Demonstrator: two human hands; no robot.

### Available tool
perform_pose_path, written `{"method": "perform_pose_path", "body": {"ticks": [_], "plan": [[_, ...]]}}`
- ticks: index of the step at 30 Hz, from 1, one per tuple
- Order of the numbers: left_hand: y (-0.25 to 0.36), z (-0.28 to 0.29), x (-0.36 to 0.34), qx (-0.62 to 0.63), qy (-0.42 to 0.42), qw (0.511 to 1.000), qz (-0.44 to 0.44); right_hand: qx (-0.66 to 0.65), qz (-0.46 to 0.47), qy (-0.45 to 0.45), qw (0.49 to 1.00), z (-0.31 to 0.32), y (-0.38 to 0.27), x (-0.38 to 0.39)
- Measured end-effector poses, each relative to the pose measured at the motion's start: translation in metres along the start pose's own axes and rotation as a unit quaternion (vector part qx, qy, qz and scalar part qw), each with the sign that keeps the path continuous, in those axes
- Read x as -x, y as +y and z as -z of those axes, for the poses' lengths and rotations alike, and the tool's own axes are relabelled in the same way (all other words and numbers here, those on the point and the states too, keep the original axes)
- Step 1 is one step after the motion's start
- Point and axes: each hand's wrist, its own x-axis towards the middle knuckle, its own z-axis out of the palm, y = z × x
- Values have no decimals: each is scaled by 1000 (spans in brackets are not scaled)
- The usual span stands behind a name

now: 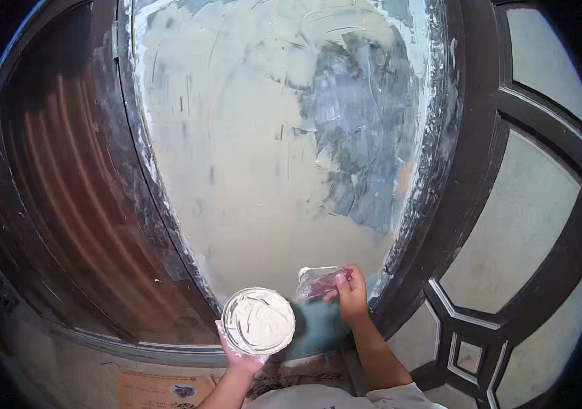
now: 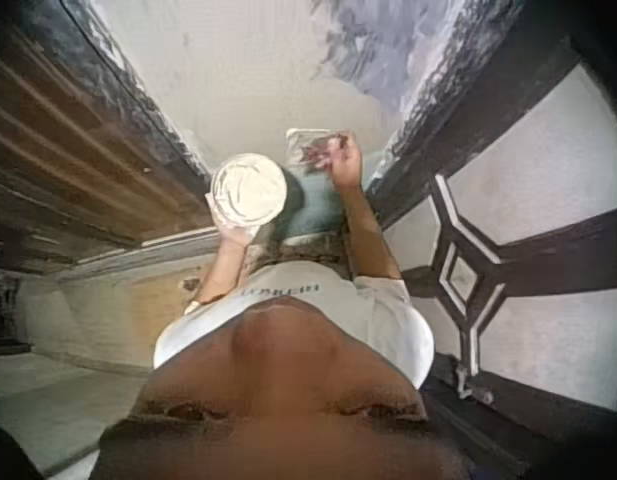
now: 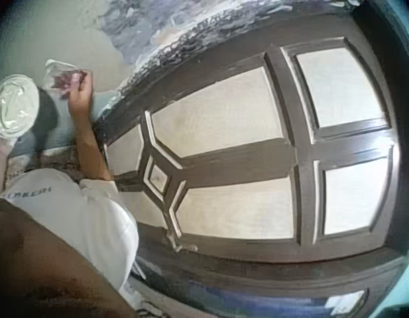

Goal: The person applies wall putty or joint compound to a surface using a putty knife or spreader.

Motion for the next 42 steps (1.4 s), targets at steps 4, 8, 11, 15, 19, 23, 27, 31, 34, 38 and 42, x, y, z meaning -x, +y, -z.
{"method": "perform_pose_path", "body": {"ticks": [4, 8, 11, 15, 19, 23, 27, 31, 34, 38, 42], "plan": [[-18, -2, -3, 31, 14, 999, 7, -27, 2, 42, 999, 18, -3, -11], [-35, -8, -4, 117, 9, 993, 14, -88, -6, 69, 994, 39, 7, -23], [-51, -5, -8, 75, 8, 997, -6, -96, 8, 82, 992, 53, 13, -30], [-68, 4, -13, 62, 32, 997, -32, -95, 4, 87, 992, 64, 19, -39], [-85, 13, -12, 47, 47, 997, -50, -75, -5, 69, 995, 70, 15, -45], [-98, 26, -11, 18, 97, 993, -59, -74, -4, 48, 996, 84, 23, -51], [-105, 22, -13, -30, 76, 994, -71, -61, -13, 50, 997, 89, 24, -51], [-103, 16, -13, -18, 80, 995, -61, -54, -6, 51, 997, 85, 19, -51], [-96, 15, -11, -11, 66, 996, -61, -70, 10, 56, 996, 80, 13, -53], [-82, 17, -11, 122, 124, 983, -58, -53, 44, 59, 996, 73, -1, -58], [-58, 14, -5, 168, 106, 979, -55, 152, 203, 53, 966, 62, -50, -109]]}}
